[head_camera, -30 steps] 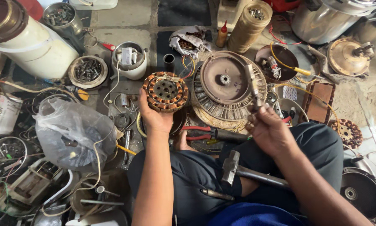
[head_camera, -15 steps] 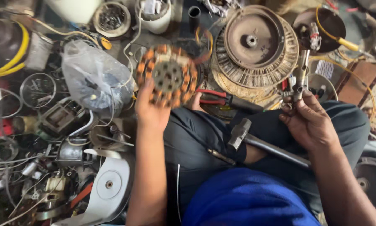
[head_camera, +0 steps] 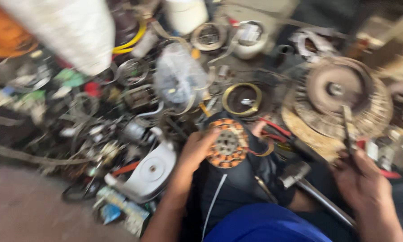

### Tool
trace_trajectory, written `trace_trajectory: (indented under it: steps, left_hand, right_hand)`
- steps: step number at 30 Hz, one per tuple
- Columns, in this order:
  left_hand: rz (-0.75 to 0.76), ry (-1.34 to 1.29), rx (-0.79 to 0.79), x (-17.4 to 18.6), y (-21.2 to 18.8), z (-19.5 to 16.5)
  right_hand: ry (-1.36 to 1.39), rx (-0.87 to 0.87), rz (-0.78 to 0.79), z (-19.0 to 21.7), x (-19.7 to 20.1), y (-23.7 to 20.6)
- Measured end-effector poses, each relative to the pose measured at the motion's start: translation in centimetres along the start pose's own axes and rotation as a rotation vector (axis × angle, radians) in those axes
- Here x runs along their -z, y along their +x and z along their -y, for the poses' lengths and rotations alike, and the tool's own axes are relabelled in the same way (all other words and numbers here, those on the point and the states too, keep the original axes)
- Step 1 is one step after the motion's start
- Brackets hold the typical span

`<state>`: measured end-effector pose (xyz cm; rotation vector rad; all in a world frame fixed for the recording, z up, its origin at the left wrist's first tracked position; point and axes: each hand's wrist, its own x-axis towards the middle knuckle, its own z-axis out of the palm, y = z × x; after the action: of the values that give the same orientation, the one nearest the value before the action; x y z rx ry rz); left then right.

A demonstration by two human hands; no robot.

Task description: The person is repairing an electric motor stator while sitting on the floor. They use a hammer and a metal punch to drive a bearing into the stator core, then inspect the copper windings of a rotor component.

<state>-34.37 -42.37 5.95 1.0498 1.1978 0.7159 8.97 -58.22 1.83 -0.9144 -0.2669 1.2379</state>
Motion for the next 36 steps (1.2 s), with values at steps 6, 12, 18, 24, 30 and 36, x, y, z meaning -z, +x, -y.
trace_trajectory:
  steps: [6,12,18,24,30,36]
  left_hand:
    - [-0.274,0.631,-0.226,-0.7,0.0,-3.0]
    - [-0.223,1.036,-0.197,-0.2,-2.9,-4.9]
    - [-0.542,1.008,-0.769,-2.6,-3.4,-8.5]
    - [0.056,0.510,-1.298,-10.1,-5.1,-9.8]
    - [0.422,0.614,-0.826,-15.2,-3.0,-4.7]
    - [0.557,0.462,-0.579,-15.2,-2.8,-1.3]
  right_hand:
    - [-0.138,0.027,0.080,-1.1,-0.2,3.5]
    - [-0.394,0.123,-0.022,-1.2,-5.4,2.1]
    - [-0.390,0.358,-0.070,0.1,-9.5,0.4]
    - [-0.739,0.451,-0.143,0.0,-11.3,-1.0]
    - [-0.883,0.265,-0.253,-2.0,-11.9,-5.7]
    - [-0.875,0.097,-0.250,-2.2,-11.0,-6.4]
